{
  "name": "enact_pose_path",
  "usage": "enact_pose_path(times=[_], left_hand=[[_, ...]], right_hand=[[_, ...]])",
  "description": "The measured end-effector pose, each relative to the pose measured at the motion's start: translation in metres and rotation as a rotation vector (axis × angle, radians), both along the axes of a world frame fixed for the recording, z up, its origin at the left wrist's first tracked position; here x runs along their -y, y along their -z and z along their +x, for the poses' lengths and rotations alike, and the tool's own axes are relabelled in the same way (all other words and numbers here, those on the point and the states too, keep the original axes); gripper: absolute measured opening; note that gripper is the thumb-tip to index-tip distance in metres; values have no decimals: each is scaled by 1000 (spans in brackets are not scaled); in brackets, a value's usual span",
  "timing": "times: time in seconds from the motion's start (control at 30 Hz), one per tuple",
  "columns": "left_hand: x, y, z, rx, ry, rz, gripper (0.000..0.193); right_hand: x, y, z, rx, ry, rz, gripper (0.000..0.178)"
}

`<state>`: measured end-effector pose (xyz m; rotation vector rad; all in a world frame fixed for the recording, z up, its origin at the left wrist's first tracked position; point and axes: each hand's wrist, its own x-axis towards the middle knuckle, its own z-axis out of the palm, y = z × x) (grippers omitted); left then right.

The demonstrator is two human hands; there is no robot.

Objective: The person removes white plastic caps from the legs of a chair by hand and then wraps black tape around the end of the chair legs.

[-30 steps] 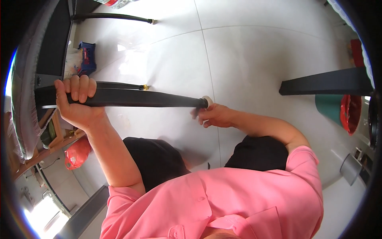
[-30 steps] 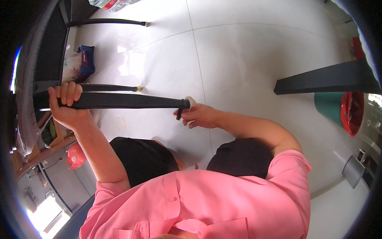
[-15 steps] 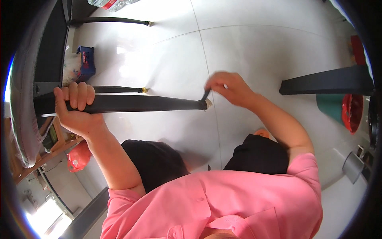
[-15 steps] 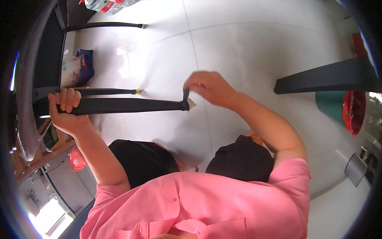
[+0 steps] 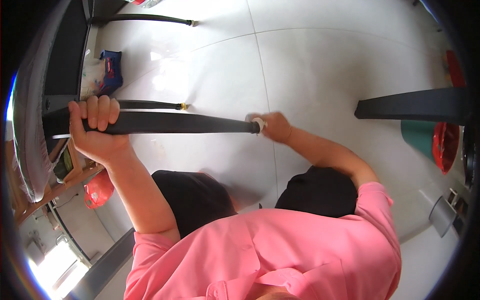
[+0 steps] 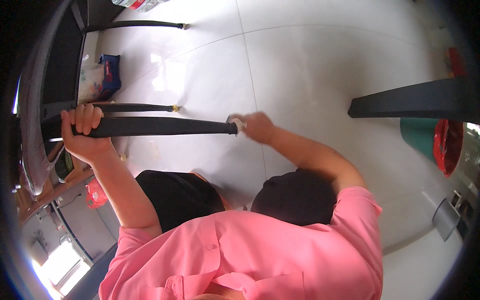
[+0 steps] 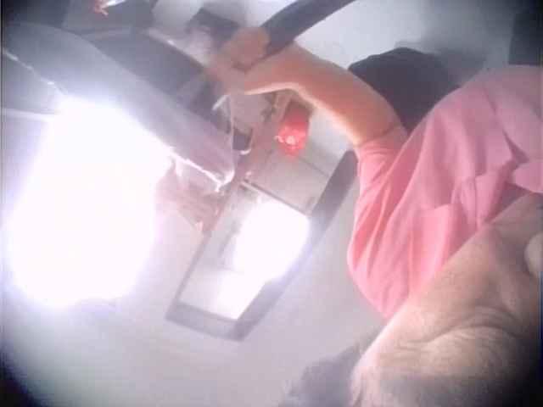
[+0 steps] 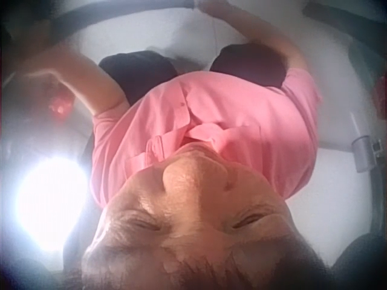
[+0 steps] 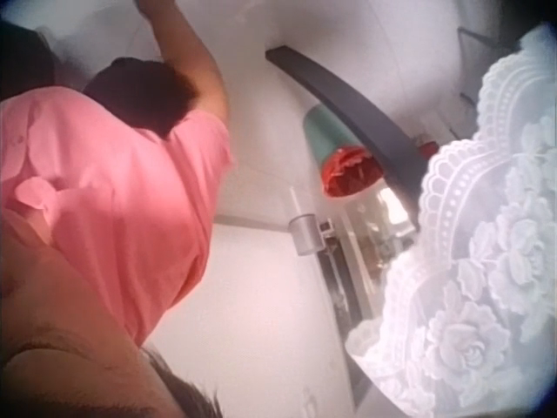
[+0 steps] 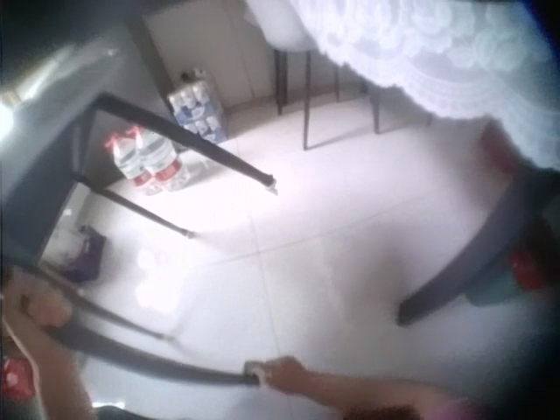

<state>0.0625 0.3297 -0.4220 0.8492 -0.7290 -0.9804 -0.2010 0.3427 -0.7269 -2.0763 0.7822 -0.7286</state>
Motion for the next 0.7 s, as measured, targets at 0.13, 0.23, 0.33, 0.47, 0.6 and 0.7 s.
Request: enact_pose_path(times=[0.13, 0.23, 0.33, 0.47, 0.6, 0.7], left_hand=[[-1, 0, -26, 50, -17, 6, 35], [7, 12, -40, 90, -11, 25, 34], [1, 7, -43, 133, -52, 39, 34], [4, 6, -50, 121, -90, 30, 35], [3, 4, -31, 83, -67, 17, 35], [-3, -2, -16, 68, -55, 24, 35]], right_hand=[[70, 4, -11, -153, -105, -592, 12], [94, -39, -39, -380, -132, -582, 14], [78, -75, -53, -381, -97, -585, 15], [30, -93, -63, 232, 25, 336, 29], [23, -103, -77, 308, -252, 900, 32], [4, -106, -73, 231, -582, 1002, 41]])
